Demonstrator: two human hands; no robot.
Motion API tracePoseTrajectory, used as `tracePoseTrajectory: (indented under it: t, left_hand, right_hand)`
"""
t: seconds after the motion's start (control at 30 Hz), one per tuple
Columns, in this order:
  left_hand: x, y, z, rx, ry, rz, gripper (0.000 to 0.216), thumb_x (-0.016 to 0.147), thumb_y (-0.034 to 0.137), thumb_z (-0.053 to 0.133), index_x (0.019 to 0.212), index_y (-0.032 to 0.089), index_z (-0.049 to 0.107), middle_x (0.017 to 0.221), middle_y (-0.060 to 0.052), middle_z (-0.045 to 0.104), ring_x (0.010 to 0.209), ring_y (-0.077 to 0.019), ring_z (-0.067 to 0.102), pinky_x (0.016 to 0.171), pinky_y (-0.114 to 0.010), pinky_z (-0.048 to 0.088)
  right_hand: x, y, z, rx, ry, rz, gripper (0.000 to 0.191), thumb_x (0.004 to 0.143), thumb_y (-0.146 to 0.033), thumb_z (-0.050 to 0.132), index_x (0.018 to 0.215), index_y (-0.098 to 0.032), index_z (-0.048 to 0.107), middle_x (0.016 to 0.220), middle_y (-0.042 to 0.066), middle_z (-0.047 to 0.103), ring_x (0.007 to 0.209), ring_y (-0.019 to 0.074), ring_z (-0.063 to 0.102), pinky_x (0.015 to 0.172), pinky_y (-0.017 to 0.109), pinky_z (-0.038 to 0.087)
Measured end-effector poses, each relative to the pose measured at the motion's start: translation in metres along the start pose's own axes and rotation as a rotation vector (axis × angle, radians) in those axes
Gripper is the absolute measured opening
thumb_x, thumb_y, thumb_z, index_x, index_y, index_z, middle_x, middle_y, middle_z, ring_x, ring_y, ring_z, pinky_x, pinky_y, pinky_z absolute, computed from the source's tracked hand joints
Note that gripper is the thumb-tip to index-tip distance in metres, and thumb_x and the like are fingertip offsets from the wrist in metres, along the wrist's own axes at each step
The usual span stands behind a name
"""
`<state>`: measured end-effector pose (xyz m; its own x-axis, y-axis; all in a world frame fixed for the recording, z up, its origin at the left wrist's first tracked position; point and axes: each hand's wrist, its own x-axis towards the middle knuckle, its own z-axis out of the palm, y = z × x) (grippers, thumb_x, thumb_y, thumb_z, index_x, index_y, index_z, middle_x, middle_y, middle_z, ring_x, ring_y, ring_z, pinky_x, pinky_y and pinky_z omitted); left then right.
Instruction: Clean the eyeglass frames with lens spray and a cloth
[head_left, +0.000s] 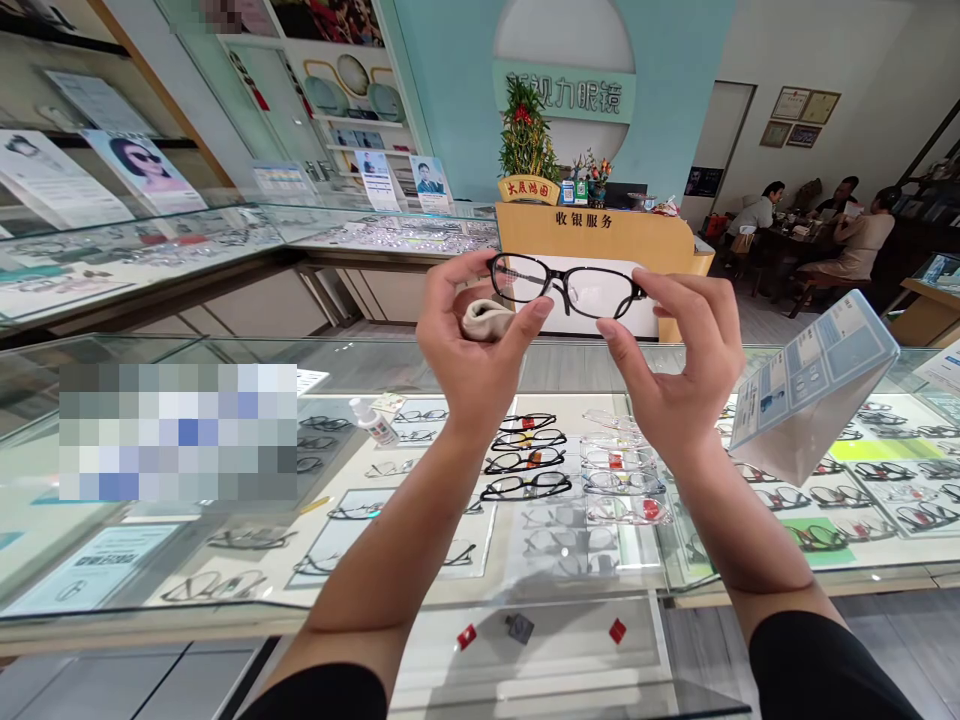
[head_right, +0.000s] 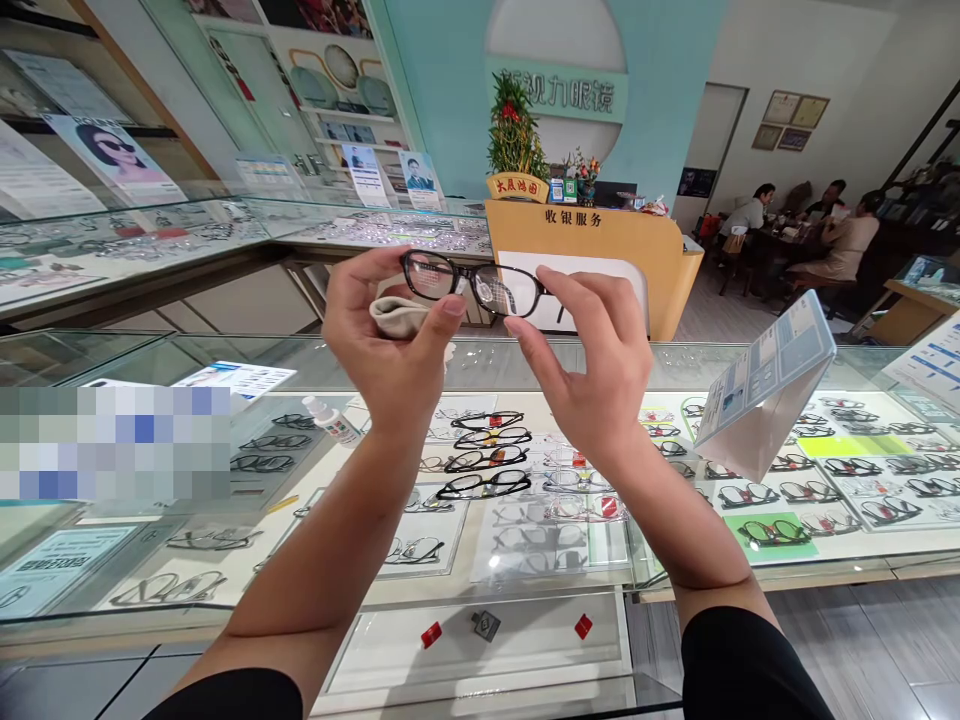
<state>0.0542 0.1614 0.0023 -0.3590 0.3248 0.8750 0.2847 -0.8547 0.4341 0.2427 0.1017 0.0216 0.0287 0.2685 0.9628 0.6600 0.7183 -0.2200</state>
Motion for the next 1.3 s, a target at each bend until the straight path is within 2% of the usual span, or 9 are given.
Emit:
tracePoseTrajectory:
  t: [0.17,0.4,0.6,0.7,0.87,1.0,1.1,1.3]
  left_hand:
    - [-0.001,0.002,0.000,0.064,0.063,0.044,0.061,0.080,0.067,0.092,0.123,0.030,0.069,0.116,-0.008,0.073,0.104,-0.0275,0.076,0.080,-0.038,0.062]
    - [-0.004,0.000,-0.005,0.067,0.061,0.020,0.070,0.075,0.064,0.097,0.128,0.029,0.067,0.128,-0.009,0.067,0.125,-0.0309,0.068,0.101,-0.046,0.063]
    - [-0.005,0.001,-0.002,0.084,0.117,0.157,0.061,0.081,0.061,0.095,0.125,0.030,0.067,0.120,-0.006,0.067,0.122,-0.0274,0.069,0.103,-0.046,0.063]
    - [-0.005,0.002,0.000,0.068,0.127,0.178,0.060,0.081,0.059,0.096,0.125,0.030,0.068,0.120,-0.006,0.067,0.120,-0.0269,0.070,0.102,-0.045,0.062]
    - [-0.007,-0.001,0.000,-0.013,0.098,0.178,0.059,0.079,0.055,0.097,0.126,0.030,0.070,0.123,-0.006,0.066,0.119,-0.0256,0.069,0.106,-0.044,0.059]
    - [-0.009,-0.006,0.001,0.021,0.066,0.114,0.061,0.076,0.054,0.099,0.123,0.029,0.069,0.126,-0.007,0.069,0.124,-0.0269,0.067,0.110,-0.046,0.058]
    - [-0.011,-0.007,0.002,0.070,0.062,0.079,0.063,0.074,0.053,0.101,0.122,0.029,0.069,0.128,-0.008,0.069,0.124,-0.0267,0.066,0.109,-0.046,0.059]
    - [-0.011,-0.002,0.003,0.041,0.069,0.101,0.063,0.074,0.051,0.101,0.124,0.029,0.069,0.124,-0.005,0.068,0.121,-0.0242,0.068,0.106,-0.042,0.062]
  right_hand:
    - [0.001,0.001,0.002,0.093,-0.003,0.086,0.032,0.106,-0.046,0.068,0.135,-0.033,0.071,0.126,0.009,0.074,0.120,0.0273,0.071,0.092,0.046,0.067]
    - [0.003,0.009,0.006,0.324,-0.003,0.229,0.029,0.110,-0.051,0.061,0.122,-0.029,0.077,0.118,0.006,0.077,0.113,0.0209,0.075,0.090,0.037,0.066]
    - [0.007,0.004,0.002,0.445,-0.011,0.342,0.028,0.106,-0.053,0.068,0.114,-0.029,0.079,0.117,0.004,0.079,0.111,0.0198,0.076,0.094,0.037,0.066]
    - [0.007,0.005,0.002,0.488,-0.033,0.396,0.031,0.104,-0.057,0.070,0.112,-0.029,0.079,0.117,0.004,0.080,0.112,0.0204,0.076,0.098,0.039,0.067]
    - [0.006,0.010,0.005,0.567,-0.064,0.402,0.037,0.103,-0.064,0.069,0.113,-0.029,0.078,0.114,0.004,0.080,0.115,0.0217,0.078,0.098,0.038,0.067]
    - [0.006,0.013,0.006,0.619,-0.088,0.388,0.037,0.104,-0.063,0.067,0.117,-0.030,0.076,0.114,0.004,0.079,0.116,0.0220,0.079,0.097,0.038,0.067]
    - [0.006,0.014,0.005,0.680,-0.090,0.391,0.032,0.105,-0.059,0.068,0.118,-0.031,0.075,0.113,0.003,0.078,0.116,0.0216,0.079,0.099,0.039,0.067]
    - [0.007,0.017,0.006,0.721,-0.092,0.414,0.033,0.103,-0.061,0.071,0.115,-0.031,0.075,0.107,0.002,0.079,0.118,0.0218,0.079,0.101,0.040,0.067]
